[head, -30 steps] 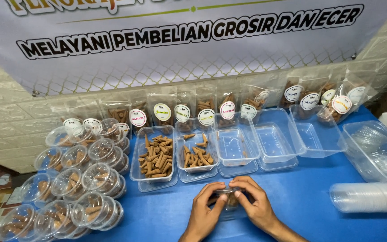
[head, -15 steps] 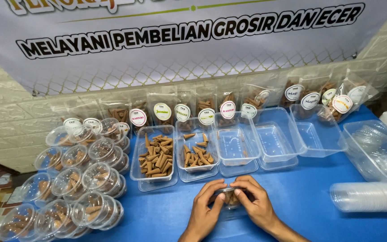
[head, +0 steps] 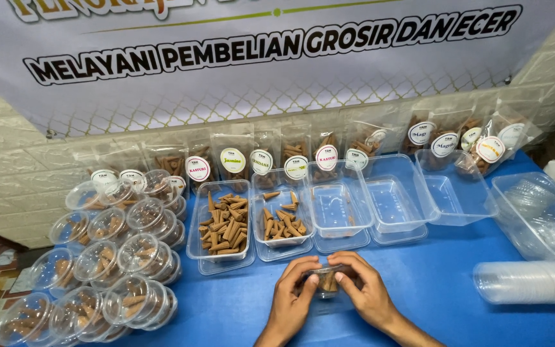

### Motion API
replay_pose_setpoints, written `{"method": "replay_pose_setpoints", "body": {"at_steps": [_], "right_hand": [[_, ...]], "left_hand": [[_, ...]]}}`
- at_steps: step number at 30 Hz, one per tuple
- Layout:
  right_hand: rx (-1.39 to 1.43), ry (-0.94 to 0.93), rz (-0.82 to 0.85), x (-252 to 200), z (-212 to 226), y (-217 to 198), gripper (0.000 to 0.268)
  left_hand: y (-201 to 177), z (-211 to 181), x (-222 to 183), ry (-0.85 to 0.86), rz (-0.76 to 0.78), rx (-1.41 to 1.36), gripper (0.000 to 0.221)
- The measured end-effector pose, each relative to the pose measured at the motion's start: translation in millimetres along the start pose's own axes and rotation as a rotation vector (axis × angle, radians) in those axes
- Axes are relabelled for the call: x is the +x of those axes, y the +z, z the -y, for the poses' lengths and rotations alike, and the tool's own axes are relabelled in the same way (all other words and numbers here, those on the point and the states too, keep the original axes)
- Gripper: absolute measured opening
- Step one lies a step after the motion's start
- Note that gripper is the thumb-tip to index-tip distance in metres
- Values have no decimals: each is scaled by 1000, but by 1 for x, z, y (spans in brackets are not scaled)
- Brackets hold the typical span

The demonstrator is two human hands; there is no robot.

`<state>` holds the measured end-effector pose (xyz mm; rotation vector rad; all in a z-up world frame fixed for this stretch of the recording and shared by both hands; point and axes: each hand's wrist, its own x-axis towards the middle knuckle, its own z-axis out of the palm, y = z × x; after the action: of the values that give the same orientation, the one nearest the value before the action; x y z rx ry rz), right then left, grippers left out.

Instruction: The person places small brown incense sticks into clear plastic cups, then seals each cup with a lid. The process is repeated multiple times, and finished cups are stacked on the table.

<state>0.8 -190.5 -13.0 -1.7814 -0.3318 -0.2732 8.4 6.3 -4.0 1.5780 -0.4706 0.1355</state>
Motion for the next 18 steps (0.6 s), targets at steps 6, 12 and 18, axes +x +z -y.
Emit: {"method": "replay_pose_setpoints", "body": {"at_steps": [6, 12, 18], "right_hand": [[98, 35, 17, -1, -1, 2, 21], [31, 30, 86, -3, 6, 1, 25], [-134, 63, 226, -2, 17, 0, 25]], "left_hand": [[3, -4, -3, -171, 14, -38, 33], [4, -7, -6, -138, 60, 58, 18], [4, 5, -9, -51, 55, 161, 24]]}}
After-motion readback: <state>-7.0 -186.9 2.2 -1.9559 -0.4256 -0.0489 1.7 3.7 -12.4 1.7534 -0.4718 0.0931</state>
